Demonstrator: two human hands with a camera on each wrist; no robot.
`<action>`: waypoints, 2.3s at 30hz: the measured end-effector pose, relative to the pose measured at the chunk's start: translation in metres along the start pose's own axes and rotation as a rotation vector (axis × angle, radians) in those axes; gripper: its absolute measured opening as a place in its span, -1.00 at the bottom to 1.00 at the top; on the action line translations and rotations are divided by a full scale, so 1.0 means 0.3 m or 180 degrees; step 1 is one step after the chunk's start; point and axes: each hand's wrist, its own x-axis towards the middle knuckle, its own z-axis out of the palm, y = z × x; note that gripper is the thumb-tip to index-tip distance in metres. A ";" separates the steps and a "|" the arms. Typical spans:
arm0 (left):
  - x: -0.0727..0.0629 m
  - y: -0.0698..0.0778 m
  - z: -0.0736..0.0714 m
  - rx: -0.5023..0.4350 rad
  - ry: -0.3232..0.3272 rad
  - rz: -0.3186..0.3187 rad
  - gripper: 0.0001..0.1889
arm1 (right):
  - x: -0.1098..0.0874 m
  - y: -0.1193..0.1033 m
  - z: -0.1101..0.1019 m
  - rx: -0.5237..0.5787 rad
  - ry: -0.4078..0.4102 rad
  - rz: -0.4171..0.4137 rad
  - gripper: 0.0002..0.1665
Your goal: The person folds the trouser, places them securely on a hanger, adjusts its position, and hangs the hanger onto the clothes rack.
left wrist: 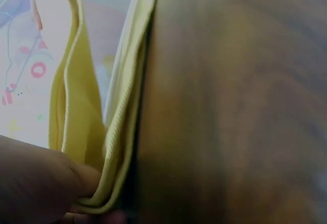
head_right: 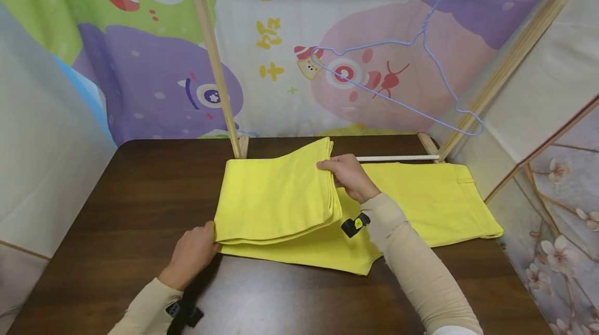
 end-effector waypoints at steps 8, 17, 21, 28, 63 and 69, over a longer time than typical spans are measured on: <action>0.013 0.000 -0.039 -0.0198 -0.0135 -0.0261 -0.85 | 0.006 0.008 0.021 -0.0114 -0.0219 0.0026 -0.37; -0.005 -0.058 -0.108 -0.0297 -0.0108 -0.0628 -0.93 | 0.012 0.025 0.061 -0.0232 -0.0416 -0.0017 -0.40; -0.016 -0.096 -0.134 -0.0315 -0.0094 -0.0754 -0.93 | 0.023 0.027 0.099 -0.0222 -0.0458 -0.0091 -0.40; -0.041 -0.179 -0.159 -0.0347 -0.0204 -0.0993 -0.94 | 0.041 0.024 0.197 -0.0233 -0.0472 -0.0153 -0.40; -0.118 -0.419 -0.166 -0.0473 -0.0727 -0.1319 -0.58 | 0.033 -0.024 0.385 -0.0228 -0.0504 -0.0221 -0.36; -0.124 -0.427 -0.162 -0.0565 -0.0704 -0.1235 -0.60 | 0.027 -0.033 0.366 -0.0282 -0.0417 -0.0239 -0.38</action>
